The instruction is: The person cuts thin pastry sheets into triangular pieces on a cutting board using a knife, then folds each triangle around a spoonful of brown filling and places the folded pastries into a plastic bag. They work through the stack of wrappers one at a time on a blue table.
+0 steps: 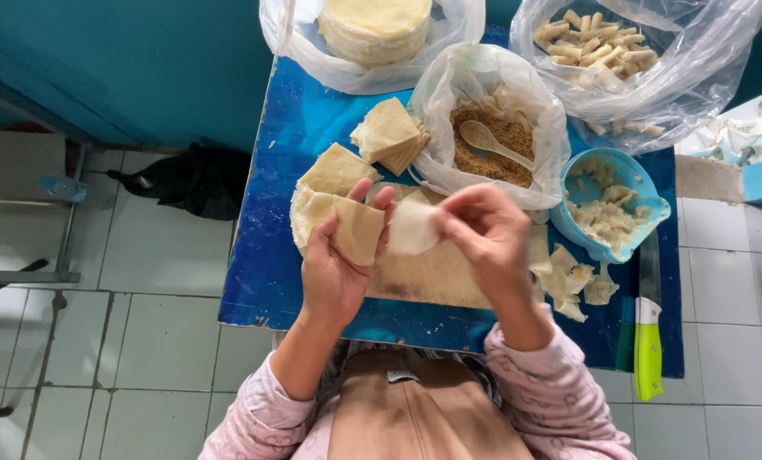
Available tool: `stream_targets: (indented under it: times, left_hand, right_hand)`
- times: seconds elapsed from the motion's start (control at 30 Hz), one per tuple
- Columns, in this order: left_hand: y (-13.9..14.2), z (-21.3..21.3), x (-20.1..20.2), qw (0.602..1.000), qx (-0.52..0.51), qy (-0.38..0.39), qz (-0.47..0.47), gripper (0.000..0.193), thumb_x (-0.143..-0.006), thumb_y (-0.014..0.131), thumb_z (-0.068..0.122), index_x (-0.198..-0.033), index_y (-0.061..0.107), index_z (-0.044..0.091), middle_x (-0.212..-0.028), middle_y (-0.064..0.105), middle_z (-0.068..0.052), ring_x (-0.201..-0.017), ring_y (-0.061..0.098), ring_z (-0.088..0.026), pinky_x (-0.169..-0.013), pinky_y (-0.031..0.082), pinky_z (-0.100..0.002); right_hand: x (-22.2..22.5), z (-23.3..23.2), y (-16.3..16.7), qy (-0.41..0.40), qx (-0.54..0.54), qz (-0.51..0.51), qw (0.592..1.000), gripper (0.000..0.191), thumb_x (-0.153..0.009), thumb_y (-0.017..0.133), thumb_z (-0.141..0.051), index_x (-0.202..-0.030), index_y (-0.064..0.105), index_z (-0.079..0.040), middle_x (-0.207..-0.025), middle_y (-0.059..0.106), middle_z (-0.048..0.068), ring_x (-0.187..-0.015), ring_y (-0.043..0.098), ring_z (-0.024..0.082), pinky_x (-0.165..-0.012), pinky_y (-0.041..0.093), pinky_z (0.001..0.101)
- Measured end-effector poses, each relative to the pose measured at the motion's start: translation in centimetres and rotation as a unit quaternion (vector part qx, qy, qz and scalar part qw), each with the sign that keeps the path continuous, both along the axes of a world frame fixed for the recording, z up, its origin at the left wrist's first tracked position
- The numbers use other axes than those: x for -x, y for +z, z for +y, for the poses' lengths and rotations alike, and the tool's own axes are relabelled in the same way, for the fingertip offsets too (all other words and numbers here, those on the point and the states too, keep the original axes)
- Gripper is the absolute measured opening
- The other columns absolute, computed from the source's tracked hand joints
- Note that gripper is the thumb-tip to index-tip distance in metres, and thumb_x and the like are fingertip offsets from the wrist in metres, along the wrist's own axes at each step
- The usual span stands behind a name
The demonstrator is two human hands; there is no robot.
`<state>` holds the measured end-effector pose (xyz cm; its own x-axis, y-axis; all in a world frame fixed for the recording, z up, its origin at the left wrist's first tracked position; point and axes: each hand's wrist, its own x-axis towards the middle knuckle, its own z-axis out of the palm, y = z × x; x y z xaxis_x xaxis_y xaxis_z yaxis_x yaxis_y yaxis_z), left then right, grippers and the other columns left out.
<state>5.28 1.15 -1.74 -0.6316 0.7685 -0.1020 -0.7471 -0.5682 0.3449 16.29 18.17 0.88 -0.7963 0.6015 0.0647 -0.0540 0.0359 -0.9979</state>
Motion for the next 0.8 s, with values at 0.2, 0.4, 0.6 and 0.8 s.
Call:
stream_targets:
  times: [0.2, 0.4, 0.6, 0.8]
  left_hand:
    - [0.3, -0.3, -0.2, 0.998, 0.025, -0.052, 0.039, 0.058, -0.108, 0.041, 0.032, -0.157, 0.036, 0.001, -0.158, 0.047, -0.016, -0.139, 0.051, -0.025, -0.113, 0.043, -0.036]
    - [0.3, 1.3, -2.3, 0.99, 0.021, -0.116, 0.076, 0.061, -0.108, 0.042, 0.033, -0.161, 0.033, 0.005, -0.164, 0.04, -0.01, -0.145, 0.042, -0.018, -0.118, 0.036, -0.033]
    - [0.1, 2.5, -4.4, 0.986, 0.021, -0.116, 0.118, 0.06, -0.11, 0.038, 0.029, -0.162, 0.03, 0.001, -0.169, 0.033, -0.009, -0.154, 0.034, -0.018, -0.125, 0.028, -0.032]
    - [0.1, 1.1, -3.1, 0.996, 0.036, -0.043, 0.063, 0.059, -0.11, 0.038, 0.029, -0.161, 0.029, 0.002, -0.167, 0.034, -0.009, -0.153, 0.032, -0.02, -0.121, 0.028, -0.037]
  right_hand:
    - [-5.8, 0.2, 4.9, -0.153, -0.446, -0.134, 0.872, 0.012, -0.095, 0.074, 0.005, -0.106, 0.072, -0.001, -0.104, 0.069, 0.012, -0.08, 0.067, 0.018, -0.073, 0.053, 0.0298]
    - [-5.3, -1.0, 5.2, -0.115, -0.586, -0.193, 0.779, 0.024, -0.084, 0.086, -0.008, -0.105, 0.074, -0.003, -0.105, 0.066, 0.013, -0.101, 0.06, 0.034, -0.088, 0.047, 0.0452]
    - [-3.1, -3.9, 1.5, 0.055, -0.24, -0.038, 0.968, 0.022, -0.087, 0.076, -0.009, -0.105, 0.065, 0.0, -0.103, 0.065, 0.01, -0.098, 0.066, 0.02, -0.088, 0.054, 0.0332]
    - [-1.7, -1.7, -0.5, 0.103, 0.182, 0.015, 0.978, 0.01, -0.098, 0.067, -0.004, -0.105, 0.065, 0.002, -0.107, 0.069, 0.01, -0.1, 0.065, 0.016, -0.094, 0.053, 0.0302]
